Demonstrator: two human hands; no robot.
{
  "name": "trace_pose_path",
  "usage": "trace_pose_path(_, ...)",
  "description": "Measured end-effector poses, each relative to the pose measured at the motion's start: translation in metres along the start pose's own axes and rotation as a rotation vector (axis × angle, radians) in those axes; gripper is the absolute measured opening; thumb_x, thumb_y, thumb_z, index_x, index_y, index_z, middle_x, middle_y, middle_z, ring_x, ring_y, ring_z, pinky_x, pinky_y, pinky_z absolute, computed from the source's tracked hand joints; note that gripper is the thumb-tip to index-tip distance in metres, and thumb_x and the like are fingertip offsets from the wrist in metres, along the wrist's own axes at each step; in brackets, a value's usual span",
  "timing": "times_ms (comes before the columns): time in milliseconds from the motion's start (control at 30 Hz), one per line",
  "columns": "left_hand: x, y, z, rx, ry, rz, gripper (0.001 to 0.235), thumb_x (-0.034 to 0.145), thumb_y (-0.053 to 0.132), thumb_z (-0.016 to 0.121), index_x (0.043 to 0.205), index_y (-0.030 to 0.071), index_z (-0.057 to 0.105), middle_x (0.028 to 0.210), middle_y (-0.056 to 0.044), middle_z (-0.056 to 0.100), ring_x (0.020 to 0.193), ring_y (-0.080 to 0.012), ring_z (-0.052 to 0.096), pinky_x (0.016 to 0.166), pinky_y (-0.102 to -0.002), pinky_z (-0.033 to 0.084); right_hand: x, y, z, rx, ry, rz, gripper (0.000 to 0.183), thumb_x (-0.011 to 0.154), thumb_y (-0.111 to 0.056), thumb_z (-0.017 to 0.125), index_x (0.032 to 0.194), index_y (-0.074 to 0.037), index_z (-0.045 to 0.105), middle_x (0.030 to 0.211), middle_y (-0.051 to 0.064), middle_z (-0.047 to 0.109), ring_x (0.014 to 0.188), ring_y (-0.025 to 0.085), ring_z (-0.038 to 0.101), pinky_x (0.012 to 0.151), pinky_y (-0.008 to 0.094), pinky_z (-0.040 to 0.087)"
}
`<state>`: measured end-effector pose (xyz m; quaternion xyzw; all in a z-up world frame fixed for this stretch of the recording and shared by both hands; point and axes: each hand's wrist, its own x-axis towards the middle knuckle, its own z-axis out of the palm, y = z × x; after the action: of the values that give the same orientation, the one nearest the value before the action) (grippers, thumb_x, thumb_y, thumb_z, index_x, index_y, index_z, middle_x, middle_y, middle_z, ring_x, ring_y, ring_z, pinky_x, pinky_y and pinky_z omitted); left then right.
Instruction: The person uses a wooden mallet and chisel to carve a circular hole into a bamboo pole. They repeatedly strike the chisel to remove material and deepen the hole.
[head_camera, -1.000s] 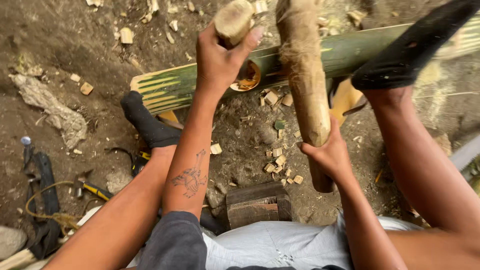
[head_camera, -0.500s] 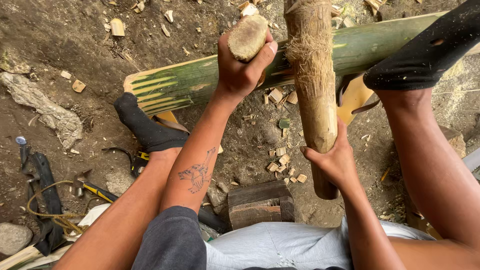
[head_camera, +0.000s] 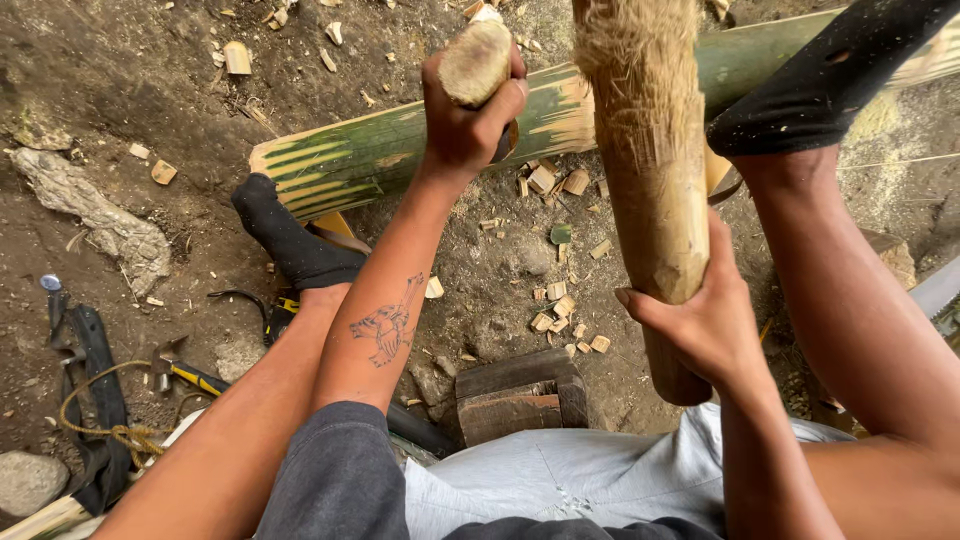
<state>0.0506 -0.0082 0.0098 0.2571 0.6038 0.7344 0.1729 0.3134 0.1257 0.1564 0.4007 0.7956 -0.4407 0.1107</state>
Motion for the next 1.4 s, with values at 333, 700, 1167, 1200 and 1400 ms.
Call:
trace_pose_path(333,-0.011,-0.037,-0.001,-0.015,-0.083,0.042,0.001,0.091,0.008,0.063,0.09,0.007,0.064,0.085,-0.004,0.067,0.078,-0.0177,0.068,0.068,-0.035,0.056,-0.023,-0.096,-0.056,-0.142,0.02,-0.306,0.106,0.069,-0.024,0.087,0.157,-0.009,0.031,0.124,0.024,0.07,0.114,0.033,0.072,0.095,0.042,0.057)
trace_pose_path(700,-0.044,-0.07,-0.001,-0.046,0.008,-0.021,0.029,0.09,0.029,0.067,0.105,0.007,0.053,0.098,-0.006,0.061,0.102,-0.0225,0.06,0.101,-0.047,0.048,-0.024,-0.14,-0.075,-0.372,-0.046,-0.543,0.102,0.069,-0.022,0.082,0.155,-0.008,0.029,0.12,0.032,0.066,0.1,0.045,0.071,0.086,0.049,0.059)
trace_pose_path(1167,-0.056,-0.061,-0.005,0.238,0.052,0.221,0.085,0.1,0.055,0.055,0.14,-0.013,0.024,0.141,-0.036,0.037,0.133,-0.0495,0.036,0.107,-0.053,0.035,-0.043,-0.129,-0.075,-0.316,-0.037,-0.551,0.103,0.068,-0.022,0.083,0.154,-0.007,0.029,0.11,0.029,0.069,0.092,0.042,0.072,0.081,0.046,0.058)
trace_pose_path(1200,-0.058,-0.06,-0.006,0.216,0.009,0.19,0.077,0.098,0.05,0.059,0.14,-0.009,0.032,0.141,-0.032,0.042,0.134,-0.0453,0.039,0.111,-0.052,0.035,-0.046,-0.138,-0.074,-0.274,-0.014,-0.61,0.1,0.07,-0.021,0.082,0.153,-0.007,0.028,0.109,0.03,0.069,0.094,0.042,0.073,0.083,0.045,0.058)
trace_pose_path(1400,-0.053,-0.087,-0.012,0.493,-0.149,0.121,0.065,0.099,0.044,0.059,0.133,-0.006,0.037,0.129,-0.026,0.048,0.119,-0.0386,0.045,0.098,-0.047,0.039,-0.019,-0.133,-0.031,-0.376,-0.299,-0.177,0.098,0.071,-0.018,0.077,0.154,-0.015,0.027,0.085,0.024,0.071,0.071,0.041,0.074,0.071,0.048,0.061)
